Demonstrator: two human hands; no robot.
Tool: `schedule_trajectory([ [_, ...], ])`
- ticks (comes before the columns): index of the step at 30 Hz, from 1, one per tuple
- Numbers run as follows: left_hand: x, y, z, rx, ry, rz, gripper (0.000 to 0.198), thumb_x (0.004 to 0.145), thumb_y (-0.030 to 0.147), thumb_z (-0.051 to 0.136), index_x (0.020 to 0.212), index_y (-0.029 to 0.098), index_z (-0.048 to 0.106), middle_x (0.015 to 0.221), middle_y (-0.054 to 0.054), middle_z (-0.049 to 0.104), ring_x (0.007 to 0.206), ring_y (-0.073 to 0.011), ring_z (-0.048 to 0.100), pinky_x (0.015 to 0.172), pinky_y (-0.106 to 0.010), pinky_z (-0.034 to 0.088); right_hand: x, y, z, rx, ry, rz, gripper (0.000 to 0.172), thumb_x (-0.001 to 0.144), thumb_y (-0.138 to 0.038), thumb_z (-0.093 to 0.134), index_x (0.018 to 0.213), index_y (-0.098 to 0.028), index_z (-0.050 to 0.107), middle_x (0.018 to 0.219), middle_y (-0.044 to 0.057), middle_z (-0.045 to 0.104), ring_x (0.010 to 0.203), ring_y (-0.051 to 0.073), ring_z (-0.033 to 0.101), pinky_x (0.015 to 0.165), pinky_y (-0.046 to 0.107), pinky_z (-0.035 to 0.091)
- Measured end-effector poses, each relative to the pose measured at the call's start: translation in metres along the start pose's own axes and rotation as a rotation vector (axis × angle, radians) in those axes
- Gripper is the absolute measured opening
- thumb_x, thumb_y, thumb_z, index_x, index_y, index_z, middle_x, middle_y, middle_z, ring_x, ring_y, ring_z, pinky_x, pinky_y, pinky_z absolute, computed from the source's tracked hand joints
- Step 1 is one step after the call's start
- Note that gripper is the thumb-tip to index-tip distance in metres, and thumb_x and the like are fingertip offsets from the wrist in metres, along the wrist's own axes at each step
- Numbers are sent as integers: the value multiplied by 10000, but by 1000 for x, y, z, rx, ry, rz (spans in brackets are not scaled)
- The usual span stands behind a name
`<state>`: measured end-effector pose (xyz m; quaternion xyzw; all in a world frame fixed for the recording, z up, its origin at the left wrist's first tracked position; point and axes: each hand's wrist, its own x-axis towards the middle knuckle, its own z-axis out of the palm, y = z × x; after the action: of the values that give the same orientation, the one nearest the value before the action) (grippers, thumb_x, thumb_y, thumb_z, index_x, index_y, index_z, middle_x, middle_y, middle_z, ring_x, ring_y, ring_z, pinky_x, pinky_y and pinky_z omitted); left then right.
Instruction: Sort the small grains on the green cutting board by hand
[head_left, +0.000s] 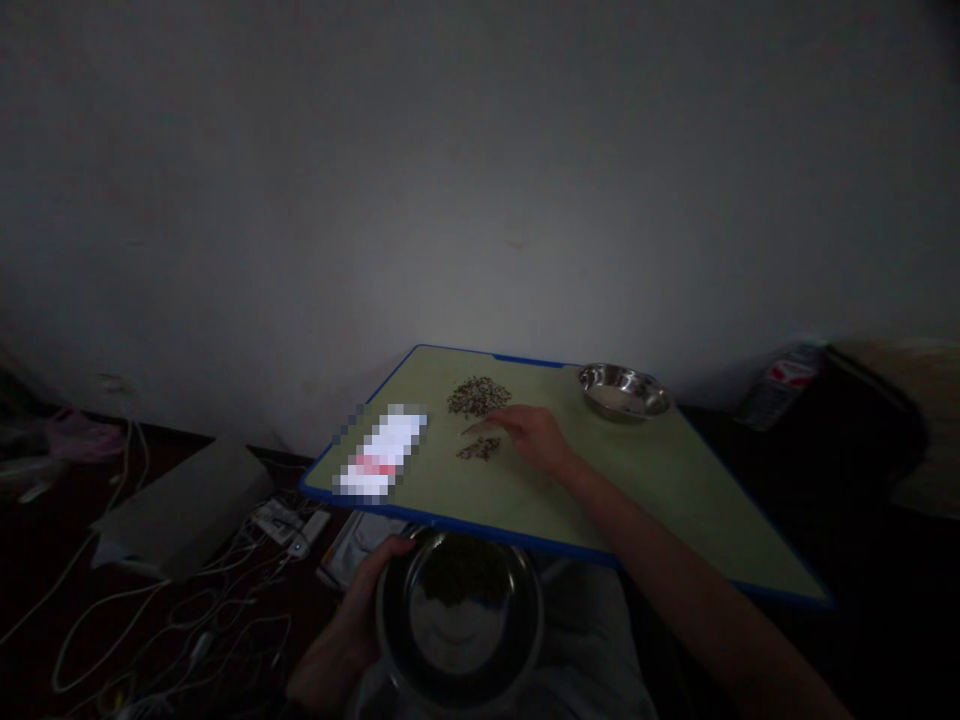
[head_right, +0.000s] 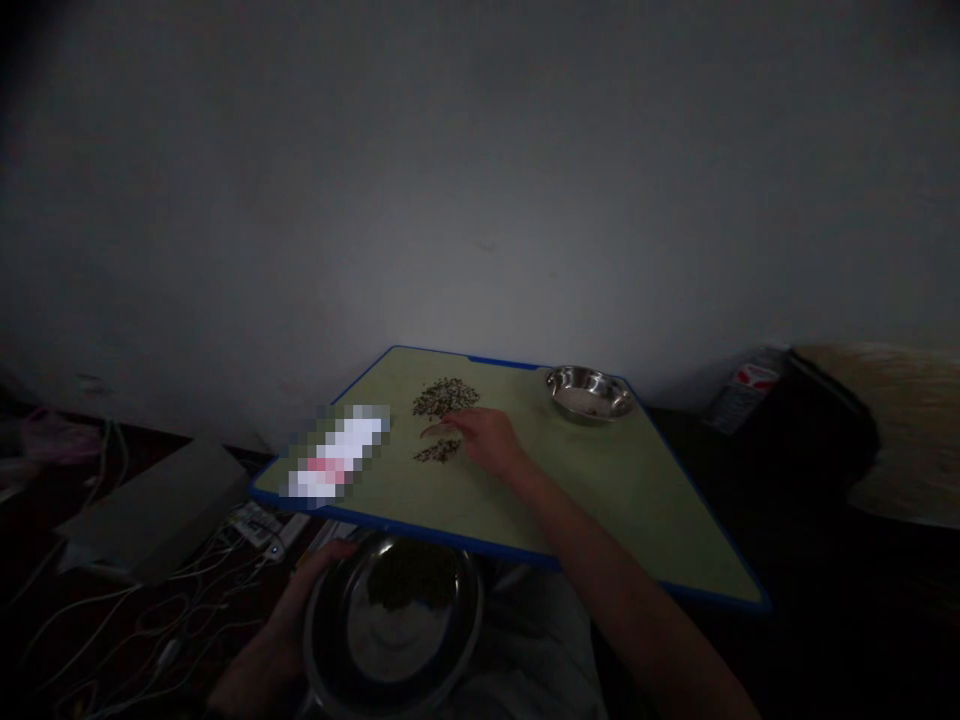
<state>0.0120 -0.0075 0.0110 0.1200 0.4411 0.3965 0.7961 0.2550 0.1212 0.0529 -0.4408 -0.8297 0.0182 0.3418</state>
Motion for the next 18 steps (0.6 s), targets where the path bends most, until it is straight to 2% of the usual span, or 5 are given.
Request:
schedule_trajectory([
  [6, -3, -1, 2, 46, 35, 8, 288, 780, 231, 541, 620, 90, 735, 546, -98, 766, 487, -219, 685, 581, -315, 533, 0, -9, -7, 8, 209, 91, 285, 873, -141, 429, 958, -182, 698, 949, 90, 714, 879, 203, 650, 820, 318, 487],
  [11, 1, -2, -4, 8, -7, -13, 262, 774, 232, 570, 612, 102, 730, 546, -84, 769, 488, -202, 685, 571, -290, 526, 6, -15, -20, 55, 348, 225, 235, 855, -193, 396, 831, -171, 629, 812, 76, 656, 761, 187, 597, 732, 304, 461],
  [14, 1, -2, -3, -34, 14, -45, 282, 777, 199, 560, 560, 105, 715, 502, -79, 753, 457, -179, 675, 526, -256, 514, 8, -30, -33, 288, 201, 333, 206, 809, -213, 416, 702, -185, 589, 567, 1, 547, 552, 136, 516, 565, 247, 425],
  [16, 1, -1, -2, -34, 31, -41, 294, 776, 190, 556, 538, 109, 706, 488, -81, 745, 447, -176, 669, 509, -250, 508, 2, -53, -47, 630, -96, 319, 214, 817, -267, 426, 705, -185, 588, 446, -52, 425, 398, 102, 388, 422, 214, 337],
  [18, 1, 1, -1, -31, 20, -32, 293, 774, 184, 555, 523, 126, 695, 447, -61, 719, 404, -167, 633, 470, -248, 484, -14, -87, -68, 950, -333, 199, 206, 823, -335, 492, 799, -176, 621, 451, -68, 409, 368, 82, 340, 383, 200, 301],
])
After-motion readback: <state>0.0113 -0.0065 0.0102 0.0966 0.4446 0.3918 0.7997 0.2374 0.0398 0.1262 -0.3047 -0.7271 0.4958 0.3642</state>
